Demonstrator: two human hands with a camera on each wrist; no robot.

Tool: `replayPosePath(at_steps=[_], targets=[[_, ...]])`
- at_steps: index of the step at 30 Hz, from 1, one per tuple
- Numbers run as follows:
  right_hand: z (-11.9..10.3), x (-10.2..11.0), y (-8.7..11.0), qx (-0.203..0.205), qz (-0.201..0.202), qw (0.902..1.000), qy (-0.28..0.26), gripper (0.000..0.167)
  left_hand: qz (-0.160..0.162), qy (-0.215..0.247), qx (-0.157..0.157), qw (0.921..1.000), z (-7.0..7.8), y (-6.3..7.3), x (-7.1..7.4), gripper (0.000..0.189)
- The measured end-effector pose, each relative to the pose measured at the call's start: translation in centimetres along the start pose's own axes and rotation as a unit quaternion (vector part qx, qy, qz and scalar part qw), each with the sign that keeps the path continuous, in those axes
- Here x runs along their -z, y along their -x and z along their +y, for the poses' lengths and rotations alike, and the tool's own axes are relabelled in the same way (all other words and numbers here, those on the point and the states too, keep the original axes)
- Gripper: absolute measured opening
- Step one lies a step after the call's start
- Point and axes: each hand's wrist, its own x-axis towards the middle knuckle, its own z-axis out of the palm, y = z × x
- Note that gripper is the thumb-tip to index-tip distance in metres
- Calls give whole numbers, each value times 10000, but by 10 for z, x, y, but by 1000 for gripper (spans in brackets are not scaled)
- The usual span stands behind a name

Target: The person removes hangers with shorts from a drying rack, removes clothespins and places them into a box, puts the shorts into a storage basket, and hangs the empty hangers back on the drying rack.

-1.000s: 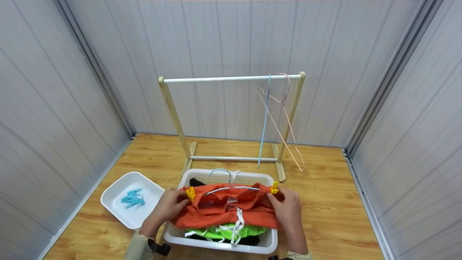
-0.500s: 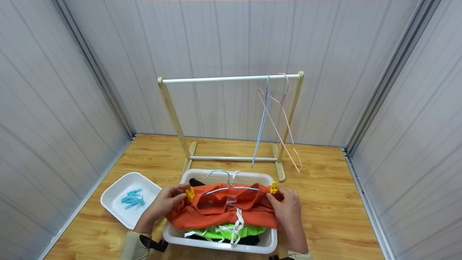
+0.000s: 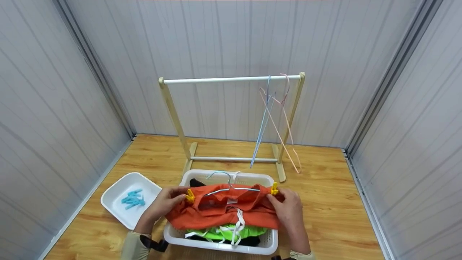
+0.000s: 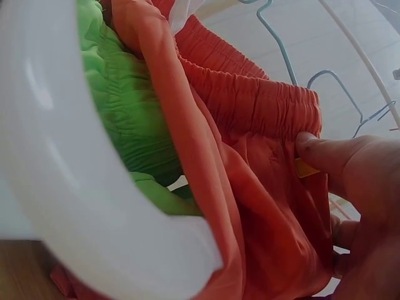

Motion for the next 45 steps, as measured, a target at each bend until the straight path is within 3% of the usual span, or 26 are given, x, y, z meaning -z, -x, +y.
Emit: replayPosePath(at_steps=[5,13,23,29,32,35,39,45], targets=[[0,-1,0,208,147,9997,29,20,544,-386,-325,9972,-2,0,-3,23],[0,-1,-2,151,107,9998,-2,22,1437,-679,-1121,9809,0,-3,-7,14],[0,-1,-2,91,28,10000,17,27,2251,-643,-1309,9634,3,-1,-5,9],[2,-1,-2,113,49,9999,34,23,2662,-453,-1161,9558,7,3,9,7],[3,-2,-2,175,150,9997,54,20,2940,-628,-1268,9453,0,6,21,6],[3,-3,-1,176,165,9997,36,19,3331,-947,-1353,9283,-12,12,36,4],[3,-3,1,122,101,9999,38,18,3757,-1204,-964,9138,-32,23,55,6],[4,-2,0,231,177,9996,61,18,4001,-1515,-378,9031,-56,33,72,9]])
